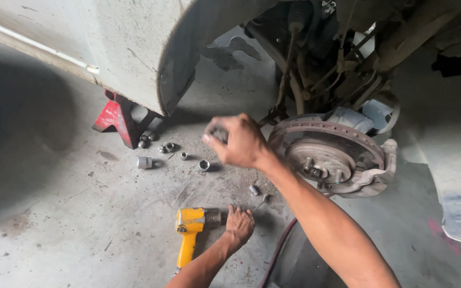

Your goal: Replacing or repairing components of a vehicle's brake and wheel hub assembly.

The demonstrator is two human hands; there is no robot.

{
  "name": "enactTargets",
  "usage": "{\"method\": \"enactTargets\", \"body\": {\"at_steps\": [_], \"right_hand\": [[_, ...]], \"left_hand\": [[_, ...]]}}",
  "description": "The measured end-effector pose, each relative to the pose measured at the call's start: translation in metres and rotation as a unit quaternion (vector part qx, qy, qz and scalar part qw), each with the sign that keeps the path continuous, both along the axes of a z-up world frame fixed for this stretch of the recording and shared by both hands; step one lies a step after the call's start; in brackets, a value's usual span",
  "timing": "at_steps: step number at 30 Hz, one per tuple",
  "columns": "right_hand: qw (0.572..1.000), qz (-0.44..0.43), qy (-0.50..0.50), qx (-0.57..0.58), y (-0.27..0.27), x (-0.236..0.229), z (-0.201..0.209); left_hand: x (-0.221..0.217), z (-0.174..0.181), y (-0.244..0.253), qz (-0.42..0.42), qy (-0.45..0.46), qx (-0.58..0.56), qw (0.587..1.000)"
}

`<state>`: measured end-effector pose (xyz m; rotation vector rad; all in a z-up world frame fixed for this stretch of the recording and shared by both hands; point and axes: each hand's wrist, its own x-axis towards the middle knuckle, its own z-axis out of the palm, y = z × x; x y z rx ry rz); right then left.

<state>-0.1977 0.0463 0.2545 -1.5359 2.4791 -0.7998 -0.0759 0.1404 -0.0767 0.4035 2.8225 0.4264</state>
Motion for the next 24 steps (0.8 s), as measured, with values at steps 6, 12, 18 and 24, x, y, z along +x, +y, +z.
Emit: {"method": "enactTargets", "body": {"at_steps": [6,12,18,24], "right_hand": [[0.993,-0.024,0.002,-0.115,-0.003,-0.008,-0.028],[0.949,-0.092,-0.113,-0.279,0.0,-0.016,-0.035],[0.855,-0.092,-0.279,-0.427,0.005,-0.011,-0.009],[0.828,-0.136,-0.289,-0.46,-0.003,-0.012,-0.008]], "left_hand": [[0.046,0.078,-0.038,0.104,-0.117,0.21,0.965],[0.117,0.131,-0.102,0.277,-0.072,0.505,0.815],[0.16,0.23,-0.173,0.442,-0.034,0.627,0.641],[0.128,0.304,-0.154,0.428,0.17,0.289,0.839]]}}
